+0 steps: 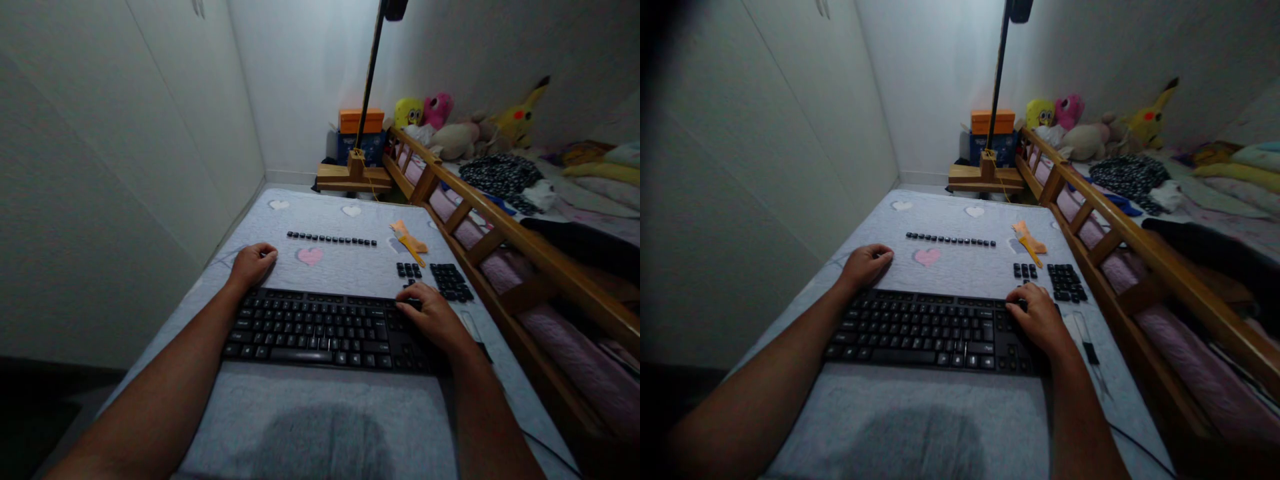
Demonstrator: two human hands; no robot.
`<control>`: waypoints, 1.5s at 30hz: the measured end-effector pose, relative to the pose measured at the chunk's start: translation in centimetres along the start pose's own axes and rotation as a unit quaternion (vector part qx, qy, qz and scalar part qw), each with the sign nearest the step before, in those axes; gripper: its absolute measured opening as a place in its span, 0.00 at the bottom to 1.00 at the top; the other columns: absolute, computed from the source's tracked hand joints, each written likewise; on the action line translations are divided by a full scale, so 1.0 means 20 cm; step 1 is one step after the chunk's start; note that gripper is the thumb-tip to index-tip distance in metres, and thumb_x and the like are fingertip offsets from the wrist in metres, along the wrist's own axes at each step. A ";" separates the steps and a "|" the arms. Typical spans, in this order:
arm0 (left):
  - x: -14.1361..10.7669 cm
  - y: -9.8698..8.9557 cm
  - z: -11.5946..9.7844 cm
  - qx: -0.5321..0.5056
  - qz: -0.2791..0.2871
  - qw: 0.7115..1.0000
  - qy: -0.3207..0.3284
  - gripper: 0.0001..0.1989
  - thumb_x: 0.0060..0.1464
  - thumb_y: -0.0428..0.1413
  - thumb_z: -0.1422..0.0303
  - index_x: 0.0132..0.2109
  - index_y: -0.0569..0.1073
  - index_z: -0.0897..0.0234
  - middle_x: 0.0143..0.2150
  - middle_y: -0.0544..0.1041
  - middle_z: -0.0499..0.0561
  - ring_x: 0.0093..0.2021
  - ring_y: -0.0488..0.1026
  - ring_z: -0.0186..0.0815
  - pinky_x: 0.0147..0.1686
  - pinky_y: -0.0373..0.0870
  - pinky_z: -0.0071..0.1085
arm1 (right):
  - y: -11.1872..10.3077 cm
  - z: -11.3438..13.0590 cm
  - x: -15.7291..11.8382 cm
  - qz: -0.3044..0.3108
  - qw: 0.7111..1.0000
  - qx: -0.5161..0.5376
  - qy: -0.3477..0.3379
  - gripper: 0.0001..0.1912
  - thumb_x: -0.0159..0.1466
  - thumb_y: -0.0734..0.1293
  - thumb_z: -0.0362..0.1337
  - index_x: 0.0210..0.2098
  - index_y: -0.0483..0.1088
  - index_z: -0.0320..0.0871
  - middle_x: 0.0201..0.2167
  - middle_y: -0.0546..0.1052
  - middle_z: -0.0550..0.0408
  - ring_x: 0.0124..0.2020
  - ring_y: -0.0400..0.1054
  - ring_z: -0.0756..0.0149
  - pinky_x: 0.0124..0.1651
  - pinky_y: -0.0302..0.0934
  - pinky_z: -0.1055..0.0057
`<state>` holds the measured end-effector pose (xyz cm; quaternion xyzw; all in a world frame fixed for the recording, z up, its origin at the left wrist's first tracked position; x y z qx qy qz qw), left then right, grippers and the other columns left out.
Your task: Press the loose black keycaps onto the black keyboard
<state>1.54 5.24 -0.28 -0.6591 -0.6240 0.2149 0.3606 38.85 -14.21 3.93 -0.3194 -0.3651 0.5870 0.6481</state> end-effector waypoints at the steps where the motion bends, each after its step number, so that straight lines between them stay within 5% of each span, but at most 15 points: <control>1: 0.00 0.00 0.00 0.000 0.000 1.000 0.001 0.18 0.49 0.52 0.56 0.37 0.79 0.63 0.38 0.81 0.52 0.36 0.76 0.39 0.41 0.69 0.31 | 0.00 0.00 0.00 -0.002 1.000 0.004 0.001 0.06 0.60 0.64 0.38 0.33 0.74 0.46 0.36 0.73 0.52 0.42 0.67 0.59 0.49 0.59 0.61; 45: -0.01 -0.01 -0.02 0.003 0.008 1.000 -0.002 0.19 0.49 0.51 0.57 0.38 0.79 0.65 0.38 0.81 0.52 0.37 0.76 0.39 0.43 0.69 0.31 | 0.02 0.00 0.01 0.012 0.996 0.044 0.080 0.10 0.58 0.61 0.43 0.32 0.71 0.45 0.35 0.76 0.53 0.42 0.68 0.58 0.47 0.58 0.64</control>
Point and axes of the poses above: each hand's wrist, its own x-axis towards the middle knuckle, its own y-axis out of the palm, z = x × y, the point moved 1 cm from there along x, towards the middle knuckle
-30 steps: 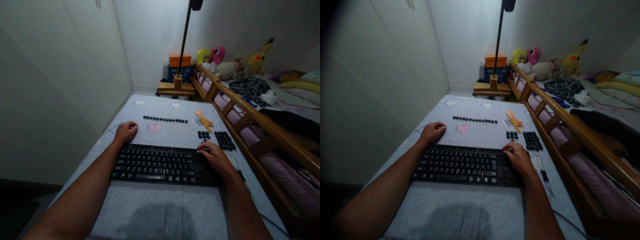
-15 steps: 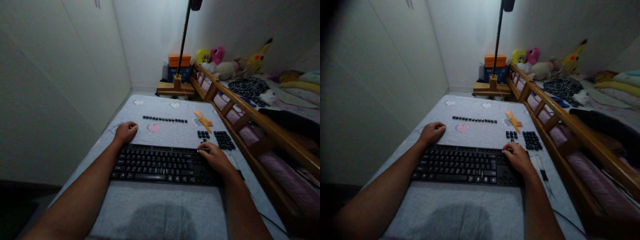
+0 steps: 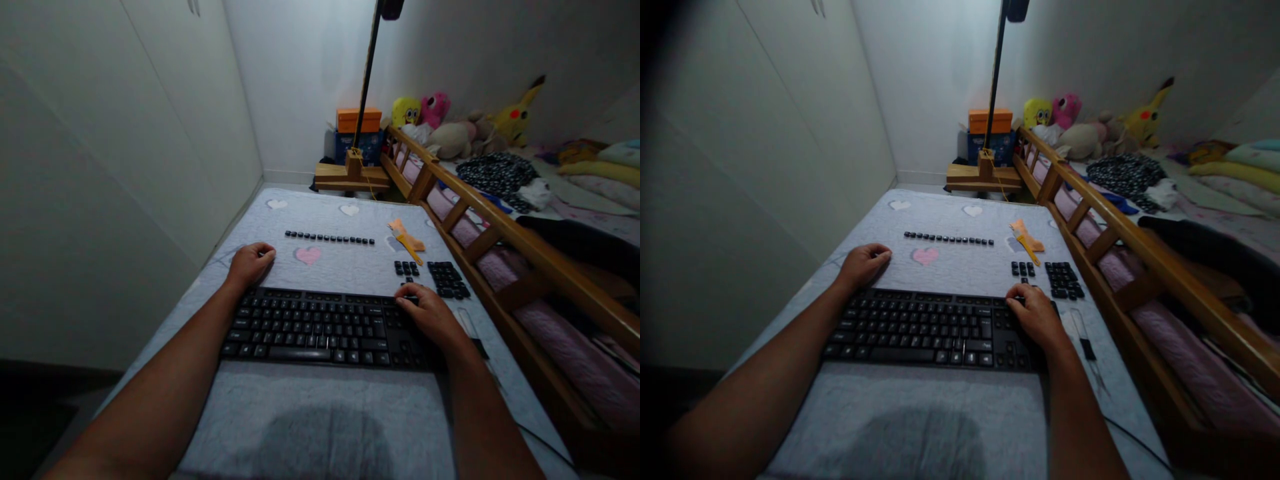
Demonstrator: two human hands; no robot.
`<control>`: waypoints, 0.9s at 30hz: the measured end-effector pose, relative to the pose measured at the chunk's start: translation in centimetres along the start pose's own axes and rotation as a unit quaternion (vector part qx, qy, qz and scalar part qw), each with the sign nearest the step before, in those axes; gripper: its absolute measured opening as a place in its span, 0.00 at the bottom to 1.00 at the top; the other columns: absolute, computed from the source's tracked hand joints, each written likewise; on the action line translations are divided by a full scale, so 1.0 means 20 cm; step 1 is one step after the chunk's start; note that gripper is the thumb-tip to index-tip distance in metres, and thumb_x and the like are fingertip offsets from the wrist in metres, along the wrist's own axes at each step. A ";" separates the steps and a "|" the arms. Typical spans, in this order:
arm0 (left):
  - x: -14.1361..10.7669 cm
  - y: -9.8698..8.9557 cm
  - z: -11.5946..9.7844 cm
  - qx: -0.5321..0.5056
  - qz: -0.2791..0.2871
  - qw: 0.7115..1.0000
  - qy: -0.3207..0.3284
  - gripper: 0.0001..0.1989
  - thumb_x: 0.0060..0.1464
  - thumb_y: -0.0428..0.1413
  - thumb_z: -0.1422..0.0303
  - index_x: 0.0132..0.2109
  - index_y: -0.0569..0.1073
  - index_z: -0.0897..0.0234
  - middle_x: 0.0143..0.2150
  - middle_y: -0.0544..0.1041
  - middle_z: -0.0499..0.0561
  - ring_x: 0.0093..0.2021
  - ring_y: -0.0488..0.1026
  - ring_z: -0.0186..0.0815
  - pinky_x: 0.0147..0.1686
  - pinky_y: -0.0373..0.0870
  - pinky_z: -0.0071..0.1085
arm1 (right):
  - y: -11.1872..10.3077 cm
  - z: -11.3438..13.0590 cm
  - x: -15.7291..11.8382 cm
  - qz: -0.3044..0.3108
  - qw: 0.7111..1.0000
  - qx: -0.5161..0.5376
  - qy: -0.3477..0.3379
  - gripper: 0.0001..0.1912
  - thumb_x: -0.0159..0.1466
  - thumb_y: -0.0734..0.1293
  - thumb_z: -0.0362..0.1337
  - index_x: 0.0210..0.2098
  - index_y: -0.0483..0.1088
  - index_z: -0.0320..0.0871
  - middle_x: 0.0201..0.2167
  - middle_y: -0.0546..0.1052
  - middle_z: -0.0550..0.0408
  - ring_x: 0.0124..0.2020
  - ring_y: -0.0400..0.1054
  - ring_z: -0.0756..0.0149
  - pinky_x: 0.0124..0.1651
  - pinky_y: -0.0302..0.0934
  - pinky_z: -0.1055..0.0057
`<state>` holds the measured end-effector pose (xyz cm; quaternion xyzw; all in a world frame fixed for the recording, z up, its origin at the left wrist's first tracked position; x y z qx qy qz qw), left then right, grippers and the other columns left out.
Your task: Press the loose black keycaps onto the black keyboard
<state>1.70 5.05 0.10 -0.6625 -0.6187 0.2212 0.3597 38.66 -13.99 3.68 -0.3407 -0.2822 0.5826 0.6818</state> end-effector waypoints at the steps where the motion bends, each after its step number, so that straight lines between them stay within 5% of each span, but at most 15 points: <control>1: 0.00 0.00 0.00 -0.002 0.000 1.000 0.001 0.19 0.49 0.51 0.57 0.38 0.79 0.66 0.38 0.81 0.52 0.36 0.76 0.39 0.42 0.69 0.31 | 0.00 0.00 0.00 0.001 1.000 -0.005 -0.004 0.11 0.59 0.61 0.43 0.31 0.71 0.45 0.35 0.76 0.53 0.41 0.68 0.59 0.47 0.57 0.64; 27: 0.00 0.00 0.01 0.008 -0.009 1.000 0.003 0.19 0.48 0.51 0.56 0.38 0.79 0.64 0.37 0.81 0.52 0.36 0.75 0.38 0.40 0.68 0.29 | 0.02 0.05 0.00 0.000 0.999 -0.048 0.012 0.07 0.61 0.60 0.41 0.30 0.66 0.46 0.31 0.74 0.55 0.36 0.66 0.61 0.40 0.55 0.67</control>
Point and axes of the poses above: each hand's wrist, its own x-axis towards the middle knuckle, its own y-axis out of the palm, z = x × y, the point moved 1 cm from there along x, towards the middle knuckle
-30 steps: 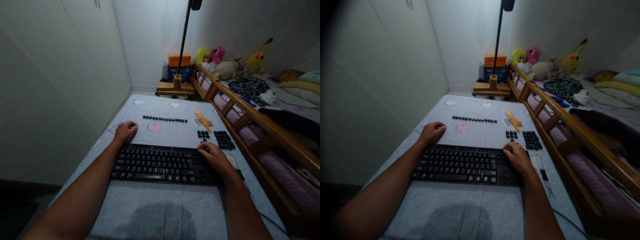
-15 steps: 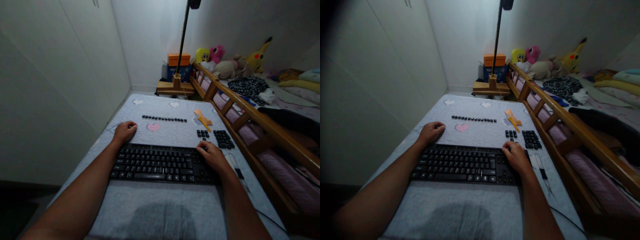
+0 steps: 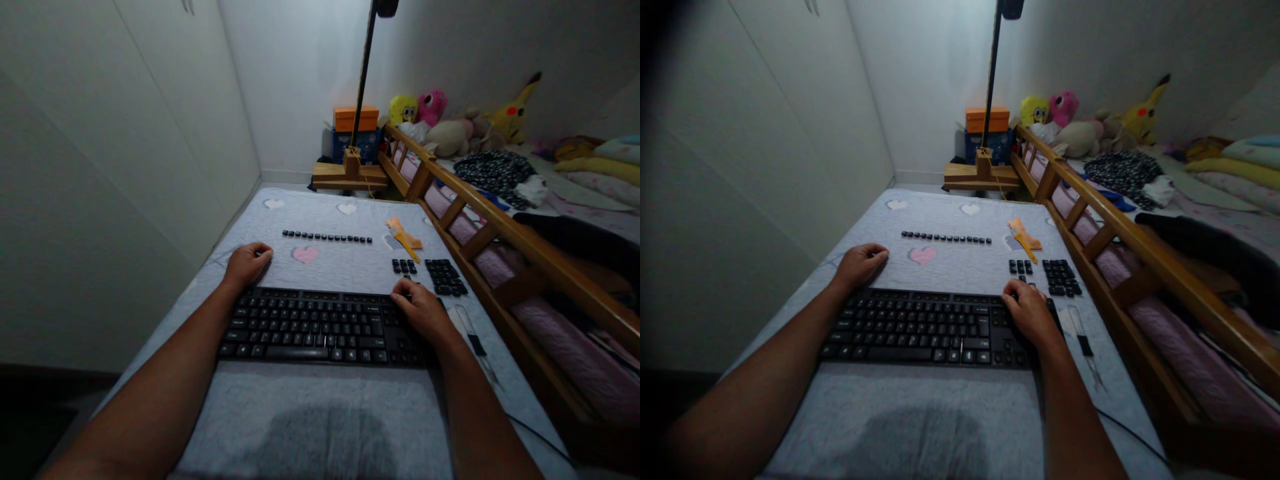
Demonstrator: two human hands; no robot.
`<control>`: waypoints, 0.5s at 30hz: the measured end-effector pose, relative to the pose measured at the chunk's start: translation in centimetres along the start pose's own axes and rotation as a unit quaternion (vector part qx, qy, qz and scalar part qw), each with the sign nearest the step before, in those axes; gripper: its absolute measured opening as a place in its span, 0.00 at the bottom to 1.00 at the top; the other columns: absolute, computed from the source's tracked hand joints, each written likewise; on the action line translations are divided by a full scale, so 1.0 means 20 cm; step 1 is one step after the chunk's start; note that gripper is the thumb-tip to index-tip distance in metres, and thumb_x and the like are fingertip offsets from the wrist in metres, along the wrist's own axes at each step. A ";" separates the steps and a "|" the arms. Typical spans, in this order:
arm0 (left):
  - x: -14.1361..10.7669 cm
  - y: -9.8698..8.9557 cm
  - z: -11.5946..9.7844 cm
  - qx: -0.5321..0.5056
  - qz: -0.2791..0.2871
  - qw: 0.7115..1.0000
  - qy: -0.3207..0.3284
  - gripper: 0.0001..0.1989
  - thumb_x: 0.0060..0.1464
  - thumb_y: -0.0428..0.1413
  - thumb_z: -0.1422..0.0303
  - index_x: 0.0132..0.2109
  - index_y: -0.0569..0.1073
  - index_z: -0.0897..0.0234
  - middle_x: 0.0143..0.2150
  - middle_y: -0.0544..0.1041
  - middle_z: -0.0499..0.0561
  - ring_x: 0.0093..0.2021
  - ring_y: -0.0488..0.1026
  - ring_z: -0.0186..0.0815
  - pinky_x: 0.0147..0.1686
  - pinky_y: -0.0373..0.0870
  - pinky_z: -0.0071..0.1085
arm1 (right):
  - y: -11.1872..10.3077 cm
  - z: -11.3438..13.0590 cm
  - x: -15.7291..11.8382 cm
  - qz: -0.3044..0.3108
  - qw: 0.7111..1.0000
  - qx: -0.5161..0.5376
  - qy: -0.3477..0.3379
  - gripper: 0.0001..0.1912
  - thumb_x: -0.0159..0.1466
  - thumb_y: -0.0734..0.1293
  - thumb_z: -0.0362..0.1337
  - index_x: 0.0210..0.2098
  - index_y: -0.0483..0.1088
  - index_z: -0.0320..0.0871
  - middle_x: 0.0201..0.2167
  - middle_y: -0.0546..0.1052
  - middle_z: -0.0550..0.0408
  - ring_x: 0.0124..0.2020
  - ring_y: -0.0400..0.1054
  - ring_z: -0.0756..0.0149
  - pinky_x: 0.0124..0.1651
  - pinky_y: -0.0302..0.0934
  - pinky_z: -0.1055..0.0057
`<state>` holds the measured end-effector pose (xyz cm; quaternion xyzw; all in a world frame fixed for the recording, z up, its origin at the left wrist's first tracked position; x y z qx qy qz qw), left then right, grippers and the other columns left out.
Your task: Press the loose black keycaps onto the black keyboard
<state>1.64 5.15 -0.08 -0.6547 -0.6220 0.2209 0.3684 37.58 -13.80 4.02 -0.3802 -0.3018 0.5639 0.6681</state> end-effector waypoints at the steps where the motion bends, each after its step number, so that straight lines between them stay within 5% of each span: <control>1: 0.00 0.00 0.00 -0.001 0.001 1.000 -0.002 0.19 0.48 0.51 0.56 0.38 0.79 0.64 0.37 0.81 0.52 0.36 0.75 0.38 0.40 0.68 0.29 | 0.00 0.00 0.00 0.000 1.000 -0.002 -0.002 0.07 0.61 0.60 0.40 0.30 0.66 0.46 0.31 0.74 0.55 0.36 0.66 0.61 0.40 0.55 0.67; 15: -0.01 -0.01 -0.01 0.000 -0.002 1.000 -0.002 0.18 0.49 0.51 0.56 0.37 0.79 0.63 0.37 0.81 0.52 0.36 0.76 0.38 0.40 0.69 0.29 | 0.02 0.01 0.00 -0.003 0.999 -0.045 -0.016 0.04 0.61 0.60 0.37 0.30 0.64 0.46 0.31 0.73 0.54 0.37 0.64 0.60 0.43 0.54 0.65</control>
Point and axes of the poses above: each hand's wrist, its own x-axis towards the middle knuckle, its own y-axis out of the palm, z = x × y, the point moved 1 cm from there along x, towards the middle knuckle
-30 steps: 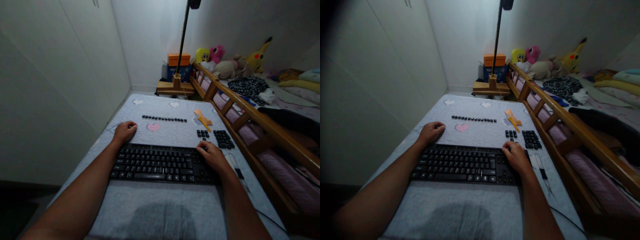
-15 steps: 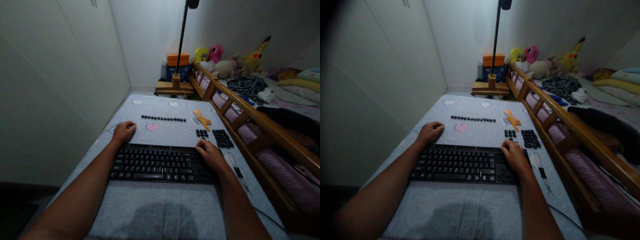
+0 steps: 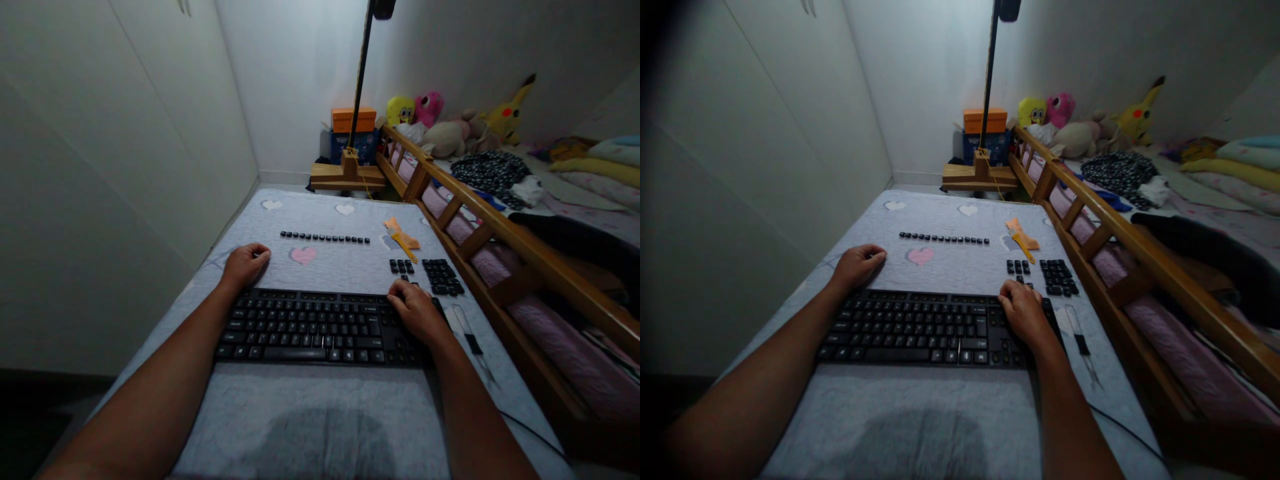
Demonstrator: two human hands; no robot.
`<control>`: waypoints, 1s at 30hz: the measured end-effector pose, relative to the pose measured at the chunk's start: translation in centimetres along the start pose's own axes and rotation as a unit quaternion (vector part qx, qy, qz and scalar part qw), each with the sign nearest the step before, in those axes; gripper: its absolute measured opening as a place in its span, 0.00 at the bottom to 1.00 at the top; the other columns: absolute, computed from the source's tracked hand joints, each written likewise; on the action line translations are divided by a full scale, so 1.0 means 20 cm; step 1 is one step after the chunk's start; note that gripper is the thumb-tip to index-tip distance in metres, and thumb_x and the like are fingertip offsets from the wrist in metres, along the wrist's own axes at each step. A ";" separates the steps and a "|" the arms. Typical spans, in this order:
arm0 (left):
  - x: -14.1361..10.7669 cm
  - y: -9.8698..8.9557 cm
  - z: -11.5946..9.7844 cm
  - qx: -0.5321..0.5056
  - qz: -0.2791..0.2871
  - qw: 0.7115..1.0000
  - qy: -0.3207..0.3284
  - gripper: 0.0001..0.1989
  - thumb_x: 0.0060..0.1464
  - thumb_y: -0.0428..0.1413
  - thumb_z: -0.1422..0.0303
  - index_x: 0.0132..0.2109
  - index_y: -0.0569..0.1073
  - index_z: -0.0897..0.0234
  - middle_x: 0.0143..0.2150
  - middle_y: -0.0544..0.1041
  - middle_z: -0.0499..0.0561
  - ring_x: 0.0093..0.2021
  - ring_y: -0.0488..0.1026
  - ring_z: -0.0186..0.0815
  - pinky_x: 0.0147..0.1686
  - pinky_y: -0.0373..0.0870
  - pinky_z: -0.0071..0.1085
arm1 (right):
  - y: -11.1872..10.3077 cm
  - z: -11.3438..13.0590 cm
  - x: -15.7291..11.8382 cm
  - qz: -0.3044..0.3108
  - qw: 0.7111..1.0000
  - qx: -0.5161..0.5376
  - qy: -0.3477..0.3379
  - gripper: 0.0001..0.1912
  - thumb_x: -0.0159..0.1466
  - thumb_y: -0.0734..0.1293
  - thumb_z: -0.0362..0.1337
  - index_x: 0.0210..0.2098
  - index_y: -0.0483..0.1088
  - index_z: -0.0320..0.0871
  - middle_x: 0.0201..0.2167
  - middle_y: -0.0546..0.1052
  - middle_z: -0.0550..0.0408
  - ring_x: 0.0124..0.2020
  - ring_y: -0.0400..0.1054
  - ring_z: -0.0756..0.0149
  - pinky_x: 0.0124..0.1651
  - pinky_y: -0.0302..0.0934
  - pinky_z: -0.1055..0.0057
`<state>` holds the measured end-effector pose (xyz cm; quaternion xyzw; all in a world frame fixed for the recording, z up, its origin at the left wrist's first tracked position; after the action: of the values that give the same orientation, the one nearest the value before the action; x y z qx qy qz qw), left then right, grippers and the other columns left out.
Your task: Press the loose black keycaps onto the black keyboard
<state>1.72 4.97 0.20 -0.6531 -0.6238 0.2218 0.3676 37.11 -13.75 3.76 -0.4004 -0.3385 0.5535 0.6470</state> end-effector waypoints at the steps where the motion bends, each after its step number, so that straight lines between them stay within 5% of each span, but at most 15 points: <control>1: 0.00 0.00 0.00 -0.001 0.002 1.000 0.000 0.18 0.49 0.51 0.56 0.37 0.79 0.63 0.37 0.81 0.52 0.36 0.76 0.38 0.40 0.69 0.29 | 0.00 0.00 0.00 -0.001 1.000 0.005 0.002 0.04 0.61 0.60 0.37 0.30 0.63 0.46 0.30 0.73 0.54 0.36 0.64 0.60 0.43 0.54 0.65; 11: 0.00 0.01 0.00 -0.010 0.004 1.000 -0.005 0.19 0.48 0.51 0.56 0.37 0.79 0.64 0.37 0.81 0.52 0.36 0.75 0.38 0.39 0.68 0.30 | -0.01 -0.04 0.00 -0.029 0.993 0.111 -0.003 0.06 0.60 0.58 0.38 0.32 0.66 0.46 0.31 0.73 0.56 0.37 0.68 0.62 0.43 0.58 0.67; 18: 0.00 0.01 0.01 -0.014 0.006 1.000 -0.002 0.19 0.49 0.51 0.55 0.36 0.78 0.64 0.37 0.81 0.53 0.35 0.75 0.39 0.37 0.67 0.31 | -0.15 0.01 0.04 -0.089 0.990 0.112 -0.001 0.12 0.60 0.61 0.44 0.33 0.71 0.45 0.33 0.77 0.54 0.37 0.70 0.61 0.43 0.60 0.67; 24: 0.00 0.01 0.00 -0.019 0.008 1.000 -0.008 0.18 0.49 0.51 0.56 0.36 0.78 0.63 0.35 0.81 0.52 0.34 0.74 0.38 0.37 0.67 0.31 | -0.26 0.06 0.28 -0.089 0.995 -0.007 -0.049 0.08 0.58 0.63 0.39 0.31 0.74 0.45 0.36 0.78 0.52 0.39 0.70 0.60 0.45 0.59 0.66; 30: 0.00 0.00 -0.01 -0.025 0.013 1.000 -0.010 0.17 0.50 0.51 0.56 0.35 0.78 0.63 0.36 0.81 0.53 0.35 0.75 0.39 0.38 0.67 0.31 | -0.14 0.06 0.60 -0.045 0.995 -0.079 -0.029 0.10 0.58 0.64 0.31 0.35 0.77 0.42 0.39 0.80 0.47 0.43 0.71 0.59 0.48 0.60 0.67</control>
<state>1.91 4.93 0.31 -0.6679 -0.6243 0.2170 0.3421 39.16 -1.87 6.82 -0.4186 -0.4178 0.5069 0.6271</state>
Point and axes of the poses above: each hand's wrist, its own x-axis towards the middle knuckle, its own y-axis out of the palm, z = x × y, the point moved 1 cm from there along x, towards the middle knuckle
